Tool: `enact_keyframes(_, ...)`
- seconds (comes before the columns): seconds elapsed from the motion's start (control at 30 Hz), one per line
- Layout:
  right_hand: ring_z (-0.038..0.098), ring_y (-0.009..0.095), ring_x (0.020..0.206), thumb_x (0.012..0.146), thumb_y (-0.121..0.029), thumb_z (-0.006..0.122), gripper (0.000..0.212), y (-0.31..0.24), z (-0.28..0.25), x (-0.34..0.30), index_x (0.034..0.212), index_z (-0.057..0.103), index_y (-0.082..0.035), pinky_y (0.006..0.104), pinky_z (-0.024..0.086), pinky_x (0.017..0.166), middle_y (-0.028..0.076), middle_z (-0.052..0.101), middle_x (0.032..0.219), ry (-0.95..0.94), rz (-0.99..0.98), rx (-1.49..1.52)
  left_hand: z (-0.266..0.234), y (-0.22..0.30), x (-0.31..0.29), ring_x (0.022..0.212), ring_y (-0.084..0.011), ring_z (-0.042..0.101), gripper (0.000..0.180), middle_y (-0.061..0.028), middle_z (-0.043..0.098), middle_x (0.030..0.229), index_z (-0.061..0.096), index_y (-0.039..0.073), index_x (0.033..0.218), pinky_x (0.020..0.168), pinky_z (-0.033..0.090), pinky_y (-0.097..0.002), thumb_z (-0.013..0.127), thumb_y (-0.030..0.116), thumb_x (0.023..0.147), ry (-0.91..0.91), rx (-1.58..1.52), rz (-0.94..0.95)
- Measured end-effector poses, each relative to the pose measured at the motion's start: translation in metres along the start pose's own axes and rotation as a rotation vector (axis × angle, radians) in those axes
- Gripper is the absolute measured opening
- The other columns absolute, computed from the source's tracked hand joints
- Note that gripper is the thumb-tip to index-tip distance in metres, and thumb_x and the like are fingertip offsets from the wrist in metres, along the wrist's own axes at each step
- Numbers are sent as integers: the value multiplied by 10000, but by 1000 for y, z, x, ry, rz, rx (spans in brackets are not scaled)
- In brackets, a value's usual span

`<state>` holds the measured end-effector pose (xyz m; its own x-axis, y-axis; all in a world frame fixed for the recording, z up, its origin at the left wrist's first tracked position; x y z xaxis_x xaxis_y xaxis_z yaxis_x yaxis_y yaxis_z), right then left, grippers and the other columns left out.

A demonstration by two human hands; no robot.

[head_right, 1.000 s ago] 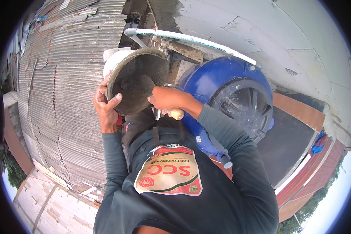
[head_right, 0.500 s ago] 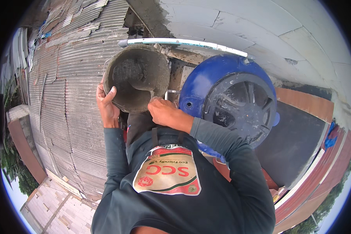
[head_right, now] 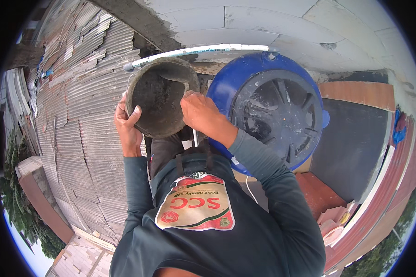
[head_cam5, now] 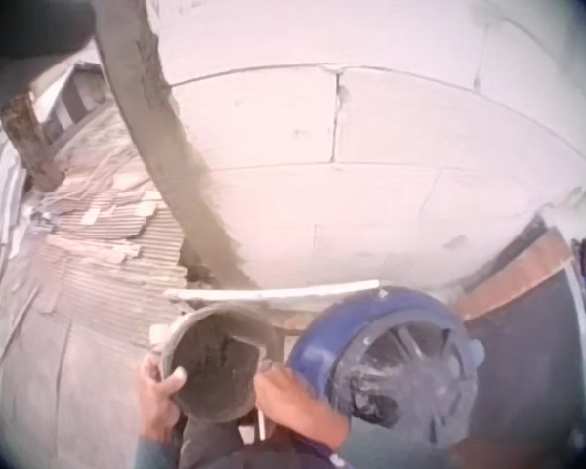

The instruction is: The person applies wet plaster from a bucket onto a wall using a trowel. The person gathers plaster onto the trowel and smooths it along the corner and flat surfaces of the masonry wall.

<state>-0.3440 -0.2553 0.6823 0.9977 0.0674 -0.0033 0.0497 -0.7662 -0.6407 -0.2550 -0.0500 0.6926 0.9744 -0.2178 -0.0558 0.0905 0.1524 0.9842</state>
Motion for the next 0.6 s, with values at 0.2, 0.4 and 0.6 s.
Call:
enact_keyframes(0.2,682,464,933,950,-205,575,314,6,51,-50,975,669,93,514,547,791,313,682,884,-524,123,190,42,4,16,1216,-208,600,430,-172,620,1353,611,-68,1235,1070,440,-373,724,-40,821,-140,81,35)
enact_keyframes(0.4,635,511,825,1021,-328,555,505,7,-48,-78,1070,601,172,552,492,774,349,632,831,-11,378,230,41,3,16,1259,-248,581,205,-219,589,1393,593,22,913,1061,449,-393,760,-11,800,-182,-48,-74)
enact_keyframes(0.6,649,484,727,1014,-307,533,495,31,-11,-83,768,649,107,535,517,685,320,637,736,-197,506,193,81,24,10,1389,-328,487,278,-210,629,1344,626,19,909,1166,321,-461,833,100,741,-479,-26,76)
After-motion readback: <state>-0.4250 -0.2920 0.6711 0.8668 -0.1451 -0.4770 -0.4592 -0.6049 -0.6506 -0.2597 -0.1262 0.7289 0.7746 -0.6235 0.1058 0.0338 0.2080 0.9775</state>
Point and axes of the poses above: each hand's wrist, its own x-axis towards the middle knuckle, its own z-axis out of the palm, y = z × x, the point moved 6 cm from there along x, towards the middle knuckle
